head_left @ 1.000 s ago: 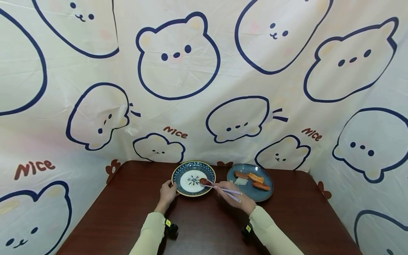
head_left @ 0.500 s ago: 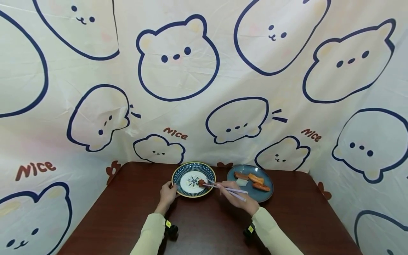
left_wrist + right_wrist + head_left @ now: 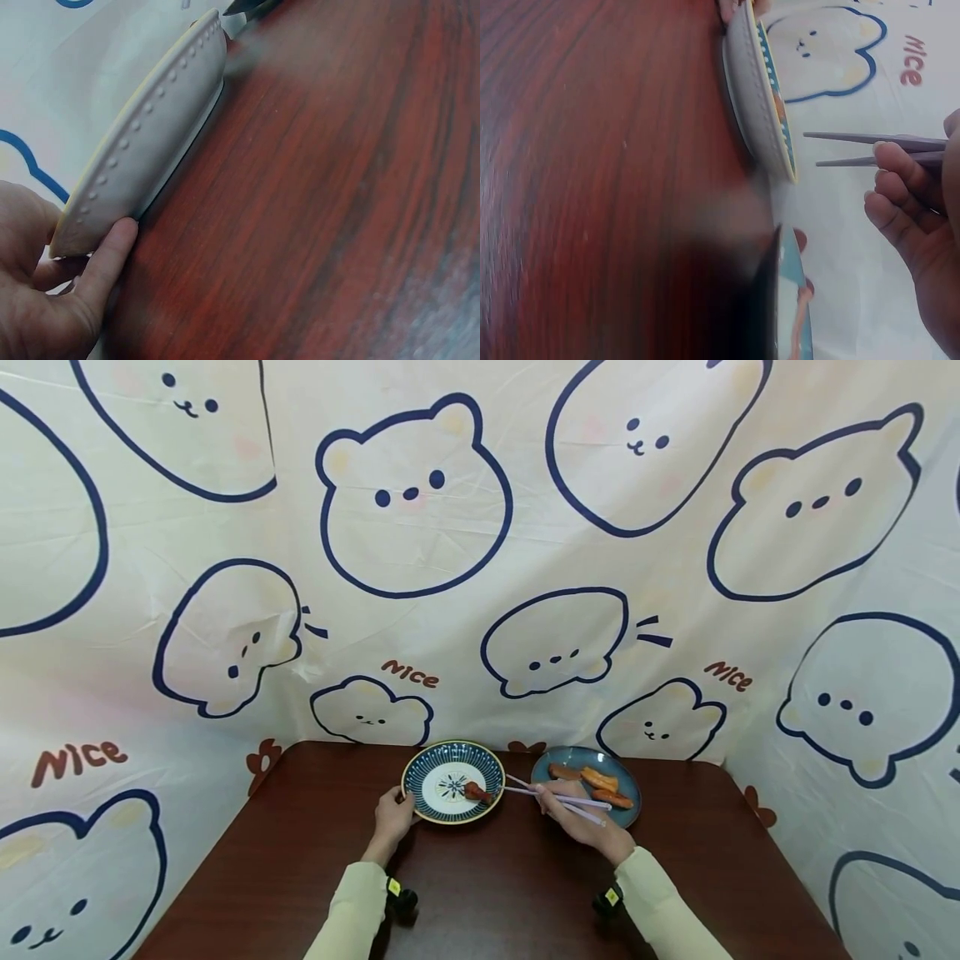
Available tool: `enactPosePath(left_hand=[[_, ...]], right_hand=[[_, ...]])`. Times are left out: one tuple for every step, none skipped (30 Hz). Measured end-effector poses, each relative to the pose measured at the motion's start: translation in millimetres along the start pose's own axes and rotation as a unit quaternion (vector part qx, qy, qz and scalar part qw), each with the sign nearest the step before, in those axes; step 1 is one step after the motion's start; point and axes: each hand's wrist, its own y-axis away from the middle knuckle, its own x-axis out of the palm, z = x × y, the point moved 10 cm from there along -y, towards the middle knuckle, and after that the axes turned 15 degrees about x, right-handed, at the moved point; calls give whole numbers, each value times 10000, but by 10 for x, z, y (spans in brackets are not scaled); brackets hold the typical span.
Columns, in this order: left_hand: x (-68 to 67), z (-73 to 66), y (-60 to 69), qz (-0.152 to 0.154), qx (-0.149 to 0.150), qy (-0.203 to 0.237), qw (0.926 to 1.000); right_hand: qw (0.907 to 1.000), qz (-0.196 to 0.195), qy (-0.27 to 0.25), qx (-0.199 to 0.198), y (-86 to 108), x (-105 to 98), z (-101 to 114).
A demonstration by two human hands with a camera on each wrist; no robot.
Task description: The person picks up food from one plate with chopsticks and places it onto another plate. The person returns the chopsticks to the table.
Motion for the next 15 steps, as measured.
enactPosePath(left_hand=[[-3, 2, 0, 0, -7, 4, 10000], [-5, 5, -2, 14, -3, -4, 10000], [-6, 5, -1, 22, -15, -10, 10000], [-6, 6, 0, 34, -18, -9, 10000], [-5, 6, 2, 43, -27, -13, 10000], [-4, 3, 5, 53, -32, -4, 10000], [-1, 2, 7, 69, -32, -3, 10000], [2, 1, 9, 84, -31, -2, 10000], [6, -1, 11, 94, -39, 10, 9999], [9, 1, 11, 103, -39, 13, 9999], [9, 3, 11, 105, -43, 12, 9999], [11, 4, 9, 110, -40, 16, 9999], [10, 9, 6, 111, -39, 10, 9999], [9, 12, 3, 106, -44, 9, 9999], [7, 16, 0, 97, -43, 3, 9999]], right_hand=[[10000, 6, -55, 22, 14, -29, -27], [9999, -1, -81, 72, 28, -60, -57], [9998, -12, -112, 187, 41, -94, -102], [9993, -43, -112, 359, 57, -134, -156], [9985, -102, -41, 540, 76, -177, -207], [9973, -151, -23, 715, 95, -222, -260], [9962, -215, 16, 845, 112, -267, -305], [9949, -273, 68, 964, 128, -310, -347], [9941, -316, 76, 1037, 144, -352, -377], [9936, -362, 110, 1068, 159, -393, -398], [9928, -385, 148, 1124, 174, -430, -422], [9922, -401, 148, 1172, 186, -464, -445], [9914, -422, 126, 1229, 203, -501, -466], [9902, -421, 83, 1327, 221, -534, -497], [9894, -406, 1, 1394, 239, -563, -521]])
